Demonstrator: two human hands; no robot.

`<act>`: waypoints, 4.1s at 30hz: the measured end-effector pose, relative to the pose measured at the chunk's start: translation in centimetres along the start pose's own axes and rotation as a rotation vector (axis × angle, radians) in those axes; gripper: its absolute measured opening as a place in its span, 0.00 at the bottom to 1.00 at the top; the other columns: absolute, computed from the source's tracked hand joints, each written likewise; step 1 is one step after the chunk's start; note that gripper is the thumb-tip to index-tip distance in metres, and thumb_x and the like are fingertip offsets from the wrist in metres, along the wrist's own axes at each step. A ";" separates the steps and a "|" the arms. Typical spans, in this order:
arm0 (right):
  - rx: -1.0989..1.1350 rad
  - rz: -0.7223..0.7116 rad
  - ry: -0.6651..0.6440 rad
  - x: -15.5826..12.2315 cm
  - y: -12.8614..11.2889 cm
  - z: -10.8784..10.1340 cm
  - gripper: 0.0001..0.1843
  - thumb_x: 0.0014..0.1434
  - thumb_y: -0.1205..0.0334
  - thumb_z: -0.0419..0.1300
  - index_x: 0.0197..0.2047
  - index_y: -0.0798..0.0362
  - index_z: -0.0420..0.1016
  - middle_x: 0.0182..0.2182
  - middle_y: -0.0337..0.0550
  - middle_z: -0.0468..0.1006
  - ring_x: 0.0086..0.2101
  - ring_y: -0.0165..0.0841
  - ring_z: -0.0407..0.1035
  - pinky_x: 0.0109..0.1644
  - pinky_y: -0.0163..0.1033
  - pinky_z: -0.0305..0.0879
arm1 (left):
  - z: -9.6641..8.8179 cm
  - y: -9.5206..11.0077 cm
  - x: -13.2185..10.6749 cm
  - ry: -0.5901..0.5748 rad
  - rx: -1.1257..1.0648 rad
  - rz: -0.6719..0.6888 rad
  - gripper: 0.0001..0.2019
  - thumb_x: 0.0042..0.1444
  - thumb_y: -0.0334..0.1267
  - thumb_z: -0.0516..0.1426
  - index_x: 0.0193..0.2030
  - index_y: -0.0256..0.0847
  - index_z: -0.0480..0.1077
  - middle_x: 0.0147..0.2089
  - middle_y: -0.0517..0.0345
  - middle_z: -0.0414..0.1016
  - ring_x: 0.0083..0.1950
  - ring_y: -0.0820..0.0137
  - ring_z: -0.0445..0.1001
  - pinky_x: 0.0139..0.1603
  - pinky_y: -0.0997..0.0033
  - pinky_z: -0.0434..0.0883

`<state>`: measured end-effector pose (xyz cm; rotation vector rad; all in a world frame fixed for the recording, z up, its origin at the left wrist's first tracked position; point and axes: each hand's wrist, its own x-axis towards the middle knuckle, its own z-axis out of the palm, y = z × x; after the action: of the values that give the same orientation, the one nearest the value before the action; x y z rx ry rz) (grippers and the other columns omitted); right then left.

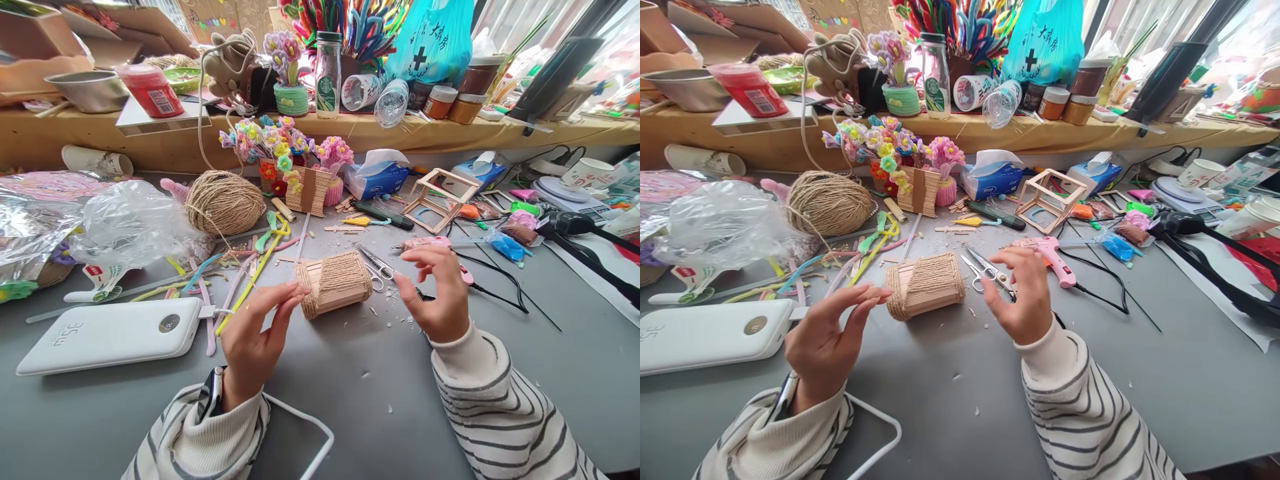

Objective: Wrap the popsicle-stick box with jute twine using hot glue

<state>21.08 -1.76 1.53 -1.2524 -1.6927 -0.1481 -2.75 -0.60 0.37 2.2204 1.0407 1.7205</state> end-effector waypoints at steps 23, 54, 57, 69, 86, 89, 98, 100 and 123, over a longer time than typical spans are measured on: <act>0.356 -0.020 -0.199 -0.9 -3.2 0.9 0.08 0.54 0.72 0.58 0.36 0.51 0.72 0.28 0.41 0.73 0.30 0.30 0.66 0.31 0.36 0.66 | 0.1 0.9 0.5 -0.202 0.053 0.157 0.14 0.48 0.22 0.59 0.41 0.39 0.70 0.32 0.59 0.74 0.31 0.76 0.69 0.30 0.74 0.68; 0.332 0.459 -0.183 -1.1 -1.8 1.8 0.09 0.57 0.57 0.56 0.37 0.52 0.71 0.31 0.42 0.70 0.31 0.31 0.65 0.32 0.36 0.64 | 0.4 0.6 1.1 -0.160 0.064 0.003 0.10 0.47 0.24 0.59 0.35 0.41 0.71 0.28 0.62 0.66 0.30 0.77 0.66 0.28 0.76 0.67; 0.372 0.538 -0.229 -1.1 -1.7 1.9 0.13 0.55 0.53 0.57 0.37 0.53 0.71 0.32 0.43 0.71 0.30 0.30 0.65 0.31 0.36 0.64 | 0.3 0.6 1.1 -0.167 0.071 0.007 0.10 0.47 0.24 0.59 0.35 0.41 0.71 0.28 0.62 0.66 0.30 0.77 0.66 0.28 0.76 0.68; 0.599 0.765 -0.393 -0.8 -1.9 2.2 0.15 0.51 0.50 0.58 0.34 0.53 0.73 0.31 0.42 0.74 0.29 0.30 0.65 0.31 0.35 0.62 | 0.1 0.7 1.0 -0.181 0.092 0.013 0.10 0.48 0.24 0.60 0.35 0.42 0.71 0.29 0.62 0.65 0.31 0.77 0.66 0.29 0.76 0.68; 0.727 0.944 -0.412 -0.6 -2.1 2.3 0.16 0.46 0.49 0.61 0.31 0.54 0.72 0.24 0.37 0.71 0.22 0.24 0.57 0.23 0.33 0.52 | 0.0 0.5 0.9 -0.186 0.110 0.013 0.10 0.47 0.25 0.60 0.36 0.42 0.71 0.29 0.62 0.65 0.31 0.77 0.66 0.28 0.76 0.68; 0.743 0.955 -0.413 -0.7 -2.2 2.3 0.15 0.47 0.50 0.61 0.31 0.54 0.72 0.23 0.37 0.71 0.22 0.24 0.56 0.24 0.33 0.52 | 0.0 0.5 0.8 -0.185 0.111 0.010 0.11 0.47 0.24 0.60 0.36 0.42 0.71 0.29 0.62 0.65 0.31 0.77 0.66 0.29 0.76 0.68; 0.734 0.942 -0.407 -0.5 -2.4 2.3 0.14 0.47 0.51 0.61 0.30 0.54 0.72 0.24 0.36 0.70 0.22 0.24 0.55 0.25 0.33 0.52 | 0.0 0.2 0.6 -0.179 0.116 -0.018 0.10 0.47 0.24 0.60 0.36 0.41 0.71 0.30 0.62 0.65 0.32 0.77 0.65 0.30 0.76 0.67; 0.734 0.940 -0.404 -0.6 -2.3 2.3 0.14 0.47 0.51 0.61 0.30 0.54 0.72 0.24 0.36 0.69 0.22 0.24 0.55 0.25 0.33 0.51 | 0.1 0.2 0.6 -0.171 0.116 -0.032 0.10 0.47 0.25 0.60 0.36 0.41 0.71 0.30 0.61 0.66 0.32 0.76 0.66 0.30 0.76 0.67; 0.750 0.933 -0.399 -1.0 -2.2 2.4 0.15 0.49 0.50 0.60 0.31 0.54 0.73 0.24 0.36 0.70 0.21 0.23 0.53 0.26 0.34 0.51 | 1.0 0.3 0.5 -0.176 0.167 -0.417 0.22 0.48 0.43 0.59 0.50 0.42 0.60 0.50 0.51 0.61 0.44 0.67 0.64 0.41 0.65 0.68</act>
<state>17.82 -2.01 0.48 -1.3687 -1.1041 1.2386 -1.73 -0.19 0.62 2.0082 1.5167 1.2818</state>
